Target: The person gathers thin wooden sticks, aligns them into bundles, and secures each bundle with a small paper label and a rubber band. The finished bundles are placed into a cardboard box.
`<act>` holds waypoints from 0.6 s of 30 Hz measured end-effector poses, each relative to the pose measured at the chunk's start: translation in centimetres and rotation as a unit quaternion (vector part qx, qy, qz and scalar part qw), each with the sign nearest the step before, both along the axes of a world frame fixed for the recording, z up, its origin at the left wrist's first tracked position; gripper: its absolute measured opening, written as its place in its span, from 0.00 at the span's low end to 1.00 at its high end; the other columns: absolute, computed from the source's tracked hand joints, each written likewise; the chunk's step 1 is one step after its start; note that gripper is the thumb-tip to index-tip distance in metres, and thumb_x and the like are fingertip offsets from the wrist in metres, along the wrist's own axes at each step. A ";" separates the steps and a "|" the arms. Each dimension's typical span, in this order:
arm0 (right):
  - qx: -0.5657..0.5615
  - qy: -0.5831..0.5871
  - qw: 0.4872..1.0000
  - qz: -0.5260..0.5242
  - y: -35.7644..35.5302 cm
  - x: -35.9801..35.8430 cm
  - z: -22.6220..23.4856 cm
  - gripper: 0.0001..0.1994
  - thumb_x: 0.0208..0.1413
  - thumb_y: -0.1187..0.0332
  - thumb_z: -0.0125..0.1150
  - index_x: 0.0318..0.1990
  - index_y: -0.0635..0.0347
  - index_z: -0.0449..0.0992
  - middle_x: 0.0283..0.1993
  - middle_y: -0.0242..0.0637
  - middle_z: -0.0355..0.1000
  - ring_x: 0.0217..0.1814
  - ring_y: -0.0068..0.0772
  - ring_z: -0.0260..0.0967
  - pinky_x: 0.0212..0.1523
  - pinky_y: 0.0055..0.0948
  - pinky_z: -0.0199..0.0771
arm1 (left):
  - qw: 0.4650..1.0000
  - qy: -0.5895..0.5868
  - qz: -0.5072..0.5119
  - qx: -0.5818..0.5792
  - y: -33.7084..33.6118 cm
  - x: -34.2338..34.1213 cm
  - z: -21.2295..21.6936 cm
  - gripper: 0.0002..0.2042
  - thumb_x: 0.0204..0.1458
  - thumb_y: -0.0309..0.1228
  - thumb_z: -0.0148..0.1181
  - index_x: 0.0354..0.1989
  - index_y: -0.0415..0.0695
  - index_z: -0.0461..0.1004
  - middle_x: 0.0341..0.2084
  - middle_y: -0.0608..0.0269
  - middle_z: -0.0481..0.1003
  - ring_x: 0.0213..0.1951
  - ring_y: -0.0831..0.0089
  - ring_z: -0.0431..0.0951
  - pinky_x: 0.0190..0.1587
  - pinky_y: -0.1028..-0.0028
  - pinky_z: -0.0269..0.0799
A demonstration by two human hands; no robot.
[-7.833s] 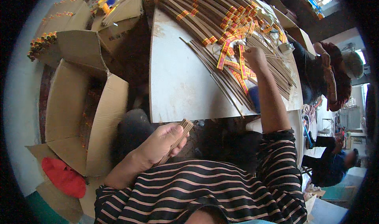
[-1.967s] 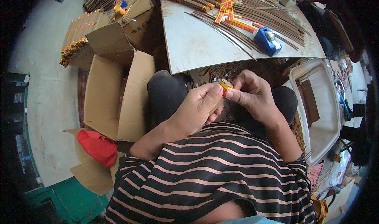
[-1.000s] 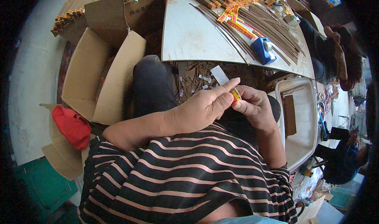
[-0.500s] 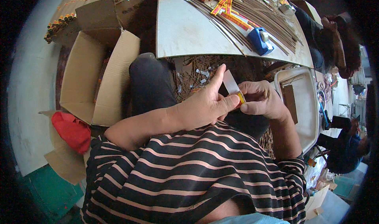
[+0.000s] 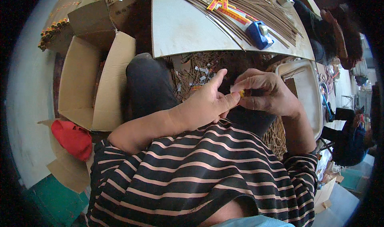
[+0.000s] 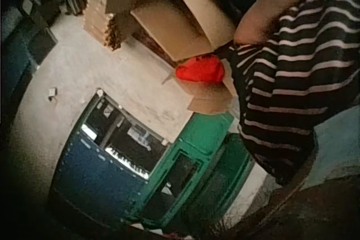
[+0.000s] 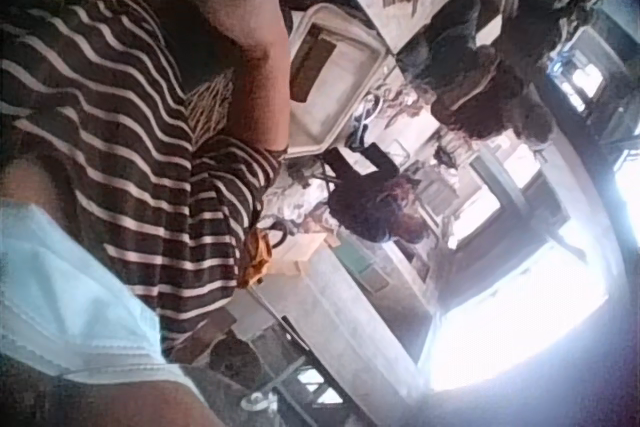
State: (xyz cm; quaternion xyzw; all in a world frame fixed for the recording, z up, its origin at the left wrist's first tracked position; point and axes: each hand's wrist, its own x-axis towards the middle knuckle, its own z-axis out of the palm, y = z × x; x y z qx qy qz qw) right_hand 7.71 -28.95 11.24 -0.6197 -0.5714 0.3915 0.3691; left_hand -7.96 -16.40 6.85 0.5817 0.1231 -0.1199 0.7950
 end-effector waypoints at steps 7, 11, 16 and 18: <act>-0.021 0.032 0.998 -0.052 0.1 -0.6 0.4 0.08 0.42 0.75 0.64 0.33 0.62 0.77 0.37 0.38 0.69 0.41 0.31 0.67 0.42 0.25 0.67 | 0.999 -0.012 0.007 -0.030 0.2 0.0 -0.5 0.35 0.57 0.36 0.46 0.61 0.34 0.31 0.20 0.65 0.65 0.18 0.82 0.62 0.21 0.84 0.60; 0.021 -0.057 0.997 -0.055 -0.1 -0.9 0.4 0.09 0.41 0.76 0.65 0.34 0.60 0.77 0.36 0.35 0.68 0.40 0.30 0.65 0.39 0.25 0.67 | 0.998 -0.010 0.010 -0.065 0.3 0.0 -0.3 0.33 0.57 0.34 0.45 0.62 0.34 0.32 0.19 0.65 0.65 0.18 0.82 0.62 0.21 0.84 0.61; 0.084 -0.173 0.981 -0.004 -0.4 -0.8 0.7 0.15 0.35 0.77 0.66 0.35 0.56 0.78 0.33 0.33 0.65 0.38 0.30 0.62 0.37 0.25 0.65 | 0.998 -0.007 -0.022 -0.058 0.7 -0.1 -0.2 0.32 0.57 0.31 0.45 0.63 0.39 0.33 0.19 0.63 0.67 0.18 0.82 0.64 0.22 0.84 0.62; 0.103 -0.215 0.971 0.019 -0.2 -0.7 1.2 0.16 0.32 0.77 0.66 0.35 0.55 0.78 0.33 0.32 0.64 0.37 0.30 0.62 0.37 0.26 0.65 | 0.998 -0.001 -0.028 -0.058 0.7 -0.1 0.0 0.30 0.57 0.31 0.43 0.63 0.40 0.35 0.20 0.62 0.68 0.18 0.81 0.65 0.23 0.84 0.62</act>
